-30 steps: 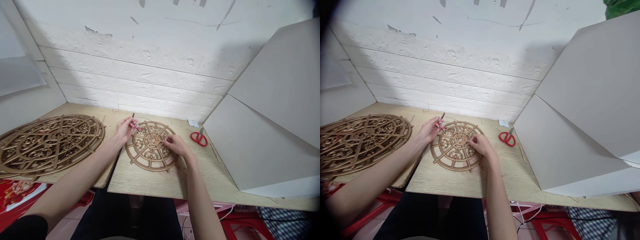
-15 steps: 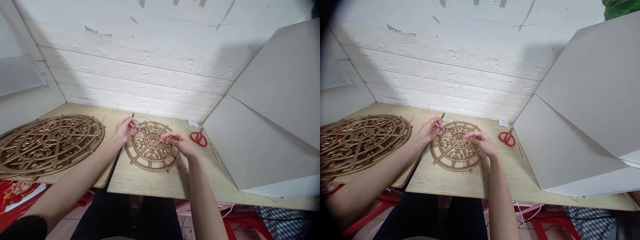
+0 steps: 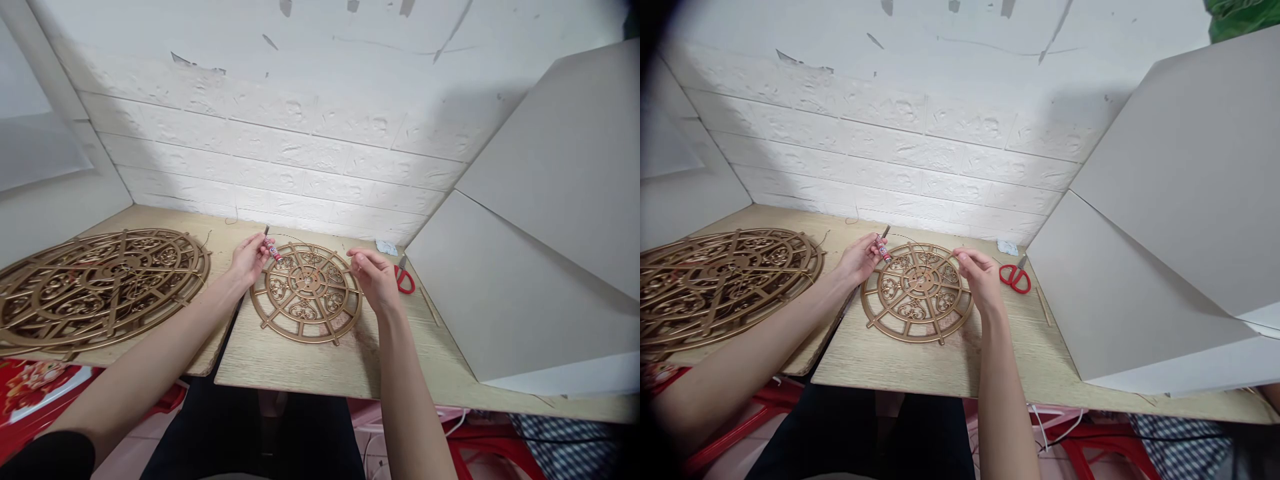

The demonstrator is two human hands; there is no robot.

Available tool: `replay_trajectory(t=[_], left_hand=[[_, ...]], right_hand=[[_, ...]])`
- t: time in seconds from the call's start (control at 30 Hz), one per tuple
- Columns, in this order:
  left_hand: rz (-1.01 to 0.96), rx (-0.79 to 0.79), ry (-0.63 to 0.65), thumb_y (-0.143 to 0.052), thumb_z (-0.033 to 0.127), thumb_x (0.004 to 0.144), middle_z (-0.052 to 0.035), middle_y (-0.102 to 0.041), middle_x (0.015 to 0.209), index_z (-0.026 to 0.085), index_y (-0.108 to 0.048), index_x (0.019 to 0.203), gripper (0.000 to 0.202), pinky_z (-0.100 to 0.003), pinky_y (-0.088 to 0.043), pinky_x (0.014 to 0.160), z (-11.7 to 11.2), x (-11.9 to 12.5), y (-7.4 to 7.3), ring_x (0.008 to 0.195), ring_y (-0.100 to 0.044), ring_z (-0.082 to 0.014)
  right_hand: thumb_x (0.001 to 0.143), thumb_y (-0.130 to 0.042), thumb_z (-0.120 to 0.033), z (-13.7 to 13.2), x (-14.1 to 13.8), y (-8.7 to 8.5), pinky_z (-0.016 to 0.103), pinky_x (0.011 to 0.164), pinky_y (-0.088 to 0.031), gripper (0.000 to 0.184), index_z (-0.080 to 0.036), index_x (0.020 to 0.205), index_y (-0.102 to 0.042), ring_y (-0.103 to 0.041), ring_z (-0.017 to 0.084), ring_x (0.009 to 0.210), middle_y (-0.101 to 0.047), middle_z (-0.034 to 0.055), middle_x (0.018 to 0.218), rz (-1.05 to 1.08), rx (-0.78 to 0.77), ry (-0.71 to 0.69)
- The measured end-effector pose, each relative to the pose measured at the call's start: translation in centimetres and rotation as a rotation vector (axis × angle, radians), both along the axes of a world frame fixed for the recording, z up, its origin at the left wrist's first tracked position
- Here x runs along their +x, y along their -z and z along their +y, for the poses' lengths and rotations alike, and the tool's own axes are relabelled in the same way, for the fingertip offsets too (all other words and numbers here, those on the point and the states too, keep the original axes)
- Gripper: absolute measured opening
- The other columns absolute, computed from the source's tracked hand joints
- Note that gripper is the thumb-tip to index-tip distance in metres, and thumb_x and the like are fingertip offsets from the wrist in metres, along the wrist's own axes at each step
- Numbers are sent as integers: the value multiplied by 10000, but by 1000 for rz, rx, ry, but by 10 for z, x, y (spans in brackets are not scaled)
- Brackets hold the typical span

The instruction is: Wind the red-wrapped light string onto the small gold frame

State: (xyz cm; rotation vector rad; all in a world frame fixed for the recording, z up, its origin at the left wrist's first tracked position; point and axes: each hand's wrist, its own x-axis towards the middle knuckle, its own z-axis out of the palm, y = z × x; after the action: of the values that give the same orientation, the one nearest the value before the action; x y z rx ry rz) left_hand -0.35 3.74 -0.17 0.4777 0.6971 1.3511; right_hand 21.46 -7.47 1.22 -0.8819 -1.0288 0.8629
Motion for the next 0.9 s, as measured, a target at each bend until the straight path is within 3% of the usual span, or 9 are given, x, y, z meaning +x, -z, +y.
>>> replay_trajectory(t=[0.2,0.53,0.9], left_hand=[[2,5,-1,-557,39,781,-101,-656,665,85,-579,699,97,-89,-400,428,0,0,0,425,-460,-15],[6,15,11,-554,36,784,-103,-662,672,83,-577,735,71,-87,-405,426,3,0,4,413,-459,-11],[2,9,6,-553,33,784,-111,-662,670,78,-575,736,70,-84,-406,425,3,0,4,415,-463,-12]], right_hand=[[634,-736,-286,1,5,-5,177,379,-283,176,-196,780,-698,-428,53,520,-627,24,763,193,77,103],[625,-758,-282,-1,10,-8,120,353,-291,226,-165,796,-667,-467,20,503,-614,-2,743,396,137,224],[616,-767,-308,-1,10,-8,112,339,-289,275,-160,816,-651,-476,14,493,-593,-18,731,452,162,278]])
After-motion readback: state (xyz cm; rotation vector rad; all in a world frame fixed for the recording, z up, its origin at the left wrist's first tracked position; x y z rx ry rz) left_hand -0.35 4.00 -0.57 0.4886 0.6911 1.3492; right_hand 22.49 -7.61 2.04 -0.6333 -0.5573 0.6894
